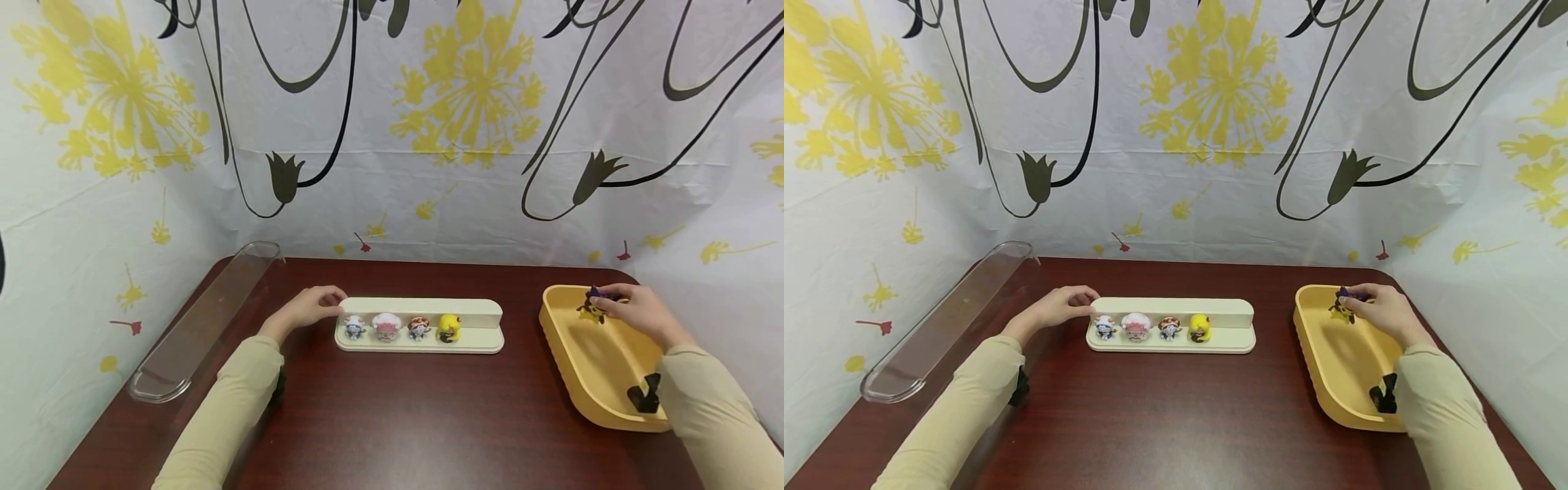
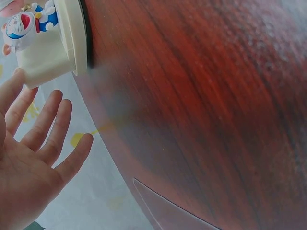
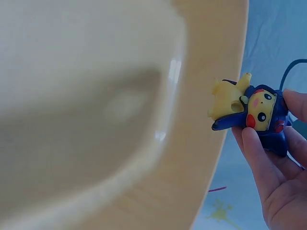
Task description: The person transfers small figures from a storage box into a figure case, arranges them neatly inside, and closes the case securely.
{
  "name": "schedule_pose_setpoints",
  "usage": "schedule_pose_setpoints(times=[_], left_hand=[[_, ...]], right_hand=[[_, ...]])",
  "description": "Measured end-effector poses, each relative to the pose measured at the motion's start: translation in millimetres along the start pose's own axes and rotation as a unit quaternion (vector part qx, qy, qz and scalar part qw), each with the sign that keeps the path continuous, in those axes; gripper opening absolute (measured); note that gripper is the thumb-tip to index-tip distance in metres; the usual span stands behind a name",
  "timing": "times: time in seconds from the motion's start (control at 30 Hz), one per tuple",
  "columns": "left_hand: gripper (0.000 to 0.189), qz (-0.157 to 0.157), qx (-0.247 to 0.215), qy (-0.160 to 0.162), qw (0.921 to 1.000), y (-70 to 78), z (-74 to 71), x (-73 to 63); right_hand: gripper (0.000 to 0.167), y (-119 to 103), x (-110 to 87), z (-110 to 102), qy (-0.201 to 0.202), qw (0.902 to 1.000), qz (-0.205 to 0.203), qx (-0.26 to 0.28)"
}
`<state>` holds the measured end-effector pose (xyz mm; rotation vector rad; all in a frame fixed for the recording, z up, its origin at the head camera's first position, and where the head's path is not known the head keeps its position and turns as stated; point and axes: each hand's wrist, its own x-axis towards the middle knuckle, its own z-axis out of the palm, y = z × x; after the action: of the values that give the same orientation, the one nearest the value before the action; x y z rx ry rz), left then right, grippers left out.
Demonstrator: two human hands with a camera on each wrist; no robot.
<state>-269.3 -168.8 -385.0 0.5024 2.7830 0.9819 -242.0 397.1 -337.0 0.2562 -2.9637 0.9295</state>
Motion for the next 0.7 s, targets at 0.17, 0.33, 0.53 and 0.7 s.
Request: schedule_pose_setpoints(times=[0.17, 0.33, 0.53, 0.7], left_hand=[[0.024, 0.003, 0.002, 0.001, 1.0, -0.1, -0.2, 0.0], [0.025, 0.004, 0.0, -0.001, 1.0, -1.0, 0.5, 0.2], [0.024, 0.01, 0.001, 0.0, 0.9999, -1.1, 0.2, -0.1], [0.023, 0.01, 0.003, 0.001, 0.9999, -0.3, -0.2, 0.1]], right_hand=[[0.045, -8.7, 0.7, -3.1, 0.01, 0.9997, -0.021, -0.011], [0.041, -19.4, 0.4, -5.2, 0.021, 0.9989, -0.038, -0.016], [0.044, -32.4, 0.1, -8.1, 0.022, 0.9981, -0.047, -0.033], [0.044, -41.4, 0.3, -10.3, 0.028, 0.997, -0.056, -0.045]])
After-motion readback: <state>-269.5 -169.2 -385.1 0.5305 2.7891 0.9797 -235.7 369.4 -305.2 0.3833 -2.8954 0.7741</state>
